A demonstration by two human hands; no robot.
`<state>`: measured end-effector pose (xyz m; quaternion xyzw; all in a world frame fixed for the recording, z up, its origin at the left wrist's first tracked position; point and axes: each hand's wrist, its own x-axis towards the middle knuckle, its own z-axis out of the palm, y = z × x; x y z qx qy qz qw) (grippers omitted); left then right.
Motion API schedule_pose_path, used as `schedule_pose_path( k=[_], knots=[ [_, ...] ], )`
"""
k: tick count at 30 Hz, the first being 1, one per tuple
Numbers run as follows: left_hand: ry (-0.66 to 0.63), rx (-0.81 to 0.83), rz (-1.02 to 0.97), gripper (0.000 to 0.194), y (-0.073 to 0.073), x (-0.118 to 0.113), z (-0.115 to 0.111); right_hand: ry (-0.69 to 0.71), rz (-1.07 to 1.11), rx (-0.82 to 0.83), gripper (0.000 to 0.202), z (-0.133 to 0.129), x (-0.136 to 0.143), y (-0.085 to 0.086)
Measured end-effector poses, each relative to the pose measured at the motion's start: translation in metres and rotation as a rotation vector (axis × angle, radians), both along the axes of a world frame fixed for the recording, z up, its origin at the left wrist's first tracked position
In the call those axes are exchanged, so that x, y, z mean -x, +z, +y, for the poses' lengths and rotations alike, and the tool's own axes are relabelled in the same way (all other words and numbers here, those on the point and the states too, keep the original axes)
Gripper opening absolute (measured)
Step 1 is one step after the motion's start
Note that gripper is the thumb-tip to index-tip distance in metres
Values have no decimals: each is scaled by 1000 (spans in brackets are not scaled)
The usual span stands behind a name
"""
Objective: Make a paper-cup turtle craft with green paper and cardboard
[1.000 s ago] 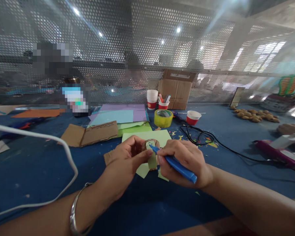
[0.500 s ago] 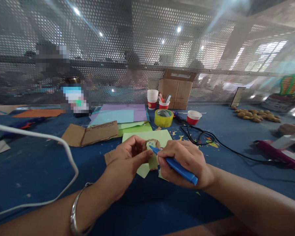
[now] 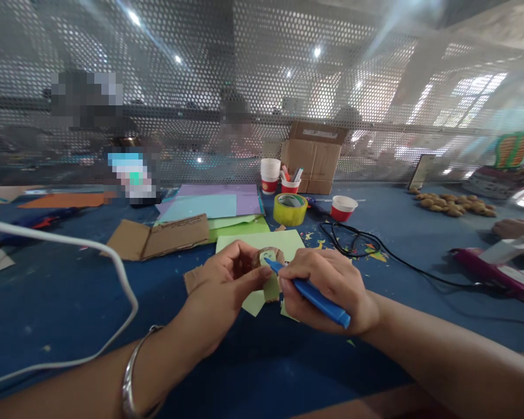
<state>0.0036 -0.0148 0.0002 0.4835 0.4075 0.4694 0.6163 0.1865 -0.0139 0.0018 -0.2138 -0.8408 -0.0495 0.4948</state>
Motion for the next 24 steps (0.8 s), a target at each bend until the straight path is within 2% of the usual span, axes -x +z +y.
schedule_pose_path(
  k=[24],
  knots=[
    [-27,-10,5,34,-2,0,0,-20,-30,-5,9,1,-1,-1]
  ],
)
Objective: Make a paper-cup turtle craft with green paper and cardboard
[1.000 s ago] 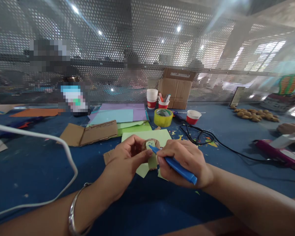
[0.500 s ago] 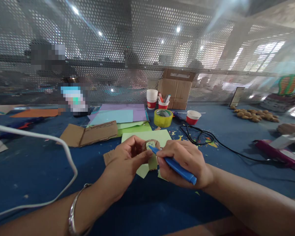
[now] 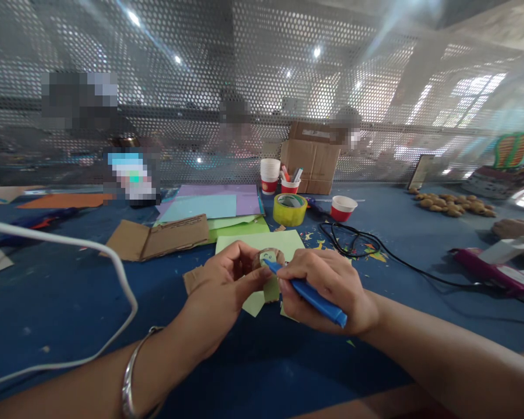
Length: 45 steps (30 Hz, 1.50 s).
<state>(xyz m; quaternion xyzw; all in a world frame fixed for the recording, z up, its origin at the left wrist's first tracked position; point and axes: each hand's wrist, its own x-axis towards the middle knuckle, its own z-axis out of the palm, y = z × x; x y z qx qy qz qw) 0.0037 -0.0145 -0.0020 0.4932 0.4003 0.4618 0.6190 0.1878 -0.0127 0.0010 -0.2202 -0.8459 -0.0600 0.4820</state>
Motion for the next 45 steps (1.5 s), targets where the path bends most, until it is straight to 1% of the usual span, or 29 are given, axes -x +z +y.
schedule_pose_path(
  k=[6,12,17,28,36,41,45],
  knots=[
    [19,-19,49,33,0,1,0,-21,-3,-13,8,0,1,-1],
    [3,-23,23,34,-1,1,1,4,3,8,9,-1,0,0],
    [-3,-32,27,34,-2,1,1,-18,3,-1,9,-1,0,-1],
    [8,-22,45,34,0,1,-1,-16,2,-9,9,-1,1,0],
    [-8,-12,-15,36,-3,1,2,10,4,-8,8,-1,0,1],
    [19,-12,-25,34,-1,1,0,21,14,-4,10,-1,0,1],
    [16,-6,-35,33,0,1,1,0,21,-8,9,-1,-1,-1]
  ],
)
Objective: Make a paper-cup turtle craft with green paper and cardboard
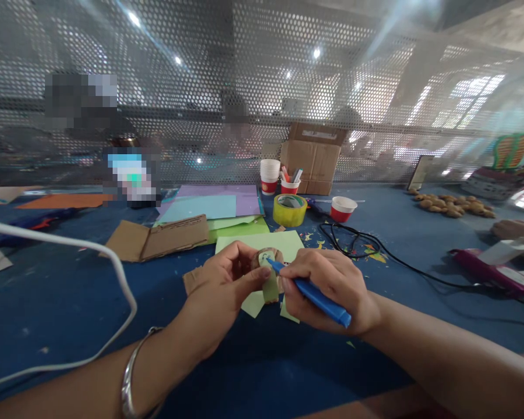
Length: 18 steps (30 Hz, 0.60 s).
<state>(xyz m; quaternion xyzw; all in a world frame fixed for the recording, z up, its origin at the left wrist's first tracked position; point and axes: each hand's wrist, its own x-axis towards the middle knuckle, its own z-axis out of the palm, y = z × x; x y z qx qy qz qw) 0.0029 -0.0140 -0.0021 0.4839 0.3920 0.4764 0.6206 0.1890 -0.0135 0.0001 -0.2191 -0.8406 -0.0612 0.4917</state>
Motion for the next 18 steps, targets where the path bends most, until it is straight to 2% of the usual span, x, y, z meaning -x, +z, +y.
schedule_pose_path(
  k=[5,18],
  knots=[
    [18,15,52,33,0,0,1,-20,9,-4,8,1,-1,-1],
    [28,8,41,33,-1,0,1,-24,-19,19,6,0,-2,0]
  ],
)
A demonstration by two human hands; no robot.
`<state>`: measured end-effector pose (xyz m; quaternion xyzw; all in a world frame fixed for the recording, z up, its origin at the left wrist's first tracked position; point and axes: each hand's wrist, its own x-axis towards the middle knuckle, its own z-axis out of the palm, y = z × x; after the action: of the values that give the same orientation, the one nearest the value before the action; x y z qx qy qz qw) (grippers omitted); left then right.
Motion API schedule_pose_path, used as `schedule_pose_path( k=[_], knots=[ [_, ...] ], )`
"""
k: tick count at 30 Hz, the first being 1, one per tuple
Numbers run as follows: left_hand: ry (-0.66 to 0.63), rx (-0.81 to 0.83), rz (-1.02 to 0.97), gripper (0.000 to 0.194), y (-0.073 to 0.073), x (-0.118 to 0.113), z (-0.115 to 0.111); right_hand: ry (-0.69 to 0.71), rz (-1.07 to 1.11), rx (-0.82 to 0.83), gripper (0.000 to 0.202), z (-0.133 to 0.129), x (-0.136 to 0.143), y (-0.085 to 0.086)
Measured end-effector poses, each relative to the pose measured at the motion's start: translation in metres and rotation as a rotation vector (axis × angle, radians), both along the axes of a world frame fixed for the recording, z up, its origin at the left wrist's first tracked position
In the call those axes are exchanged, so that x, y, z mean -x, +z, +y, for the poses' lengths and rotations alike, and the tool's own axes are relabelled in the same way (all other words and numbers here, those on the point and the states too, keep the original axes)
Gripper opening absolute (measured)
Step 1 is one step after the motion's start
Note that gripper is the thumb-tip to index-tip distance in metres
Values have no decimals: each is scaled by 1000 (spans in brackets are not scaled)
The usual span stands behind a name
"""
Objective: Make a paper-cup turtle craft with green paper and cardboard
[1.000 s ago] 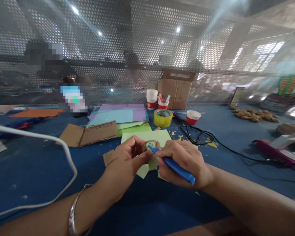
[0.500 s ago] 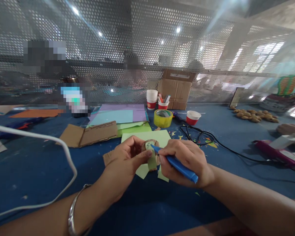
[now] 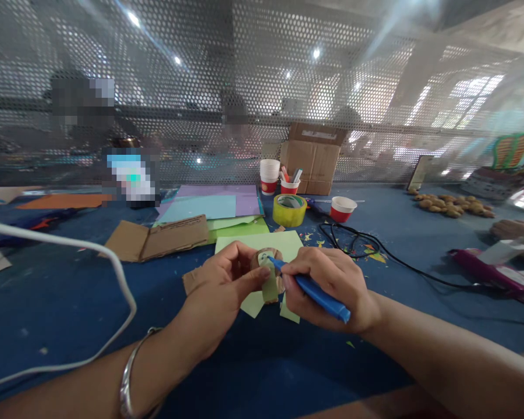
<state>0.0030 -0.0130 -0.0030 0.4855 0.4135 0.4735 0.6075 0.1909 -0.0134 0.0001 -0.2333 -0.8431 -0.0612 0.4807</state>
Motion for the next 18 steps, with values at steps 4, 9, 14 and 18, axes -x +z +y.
schedule_pose_path(
  k=[4,9,14,18],
  knots=[
    [-16,1,-3,32,1,0,-1,0,5,-6,6,1,0,-1],
    [-22,13,7,31,1,0,0,-19,8,-19,7,2,0,-3],
    [-34,34,-23,32,1,0,0,-25,53,-41,10,-1,1,-3],
    [-46,25,-56,30,2,0,-1,14,46,-19,10,-2,3,0]
  ],
)
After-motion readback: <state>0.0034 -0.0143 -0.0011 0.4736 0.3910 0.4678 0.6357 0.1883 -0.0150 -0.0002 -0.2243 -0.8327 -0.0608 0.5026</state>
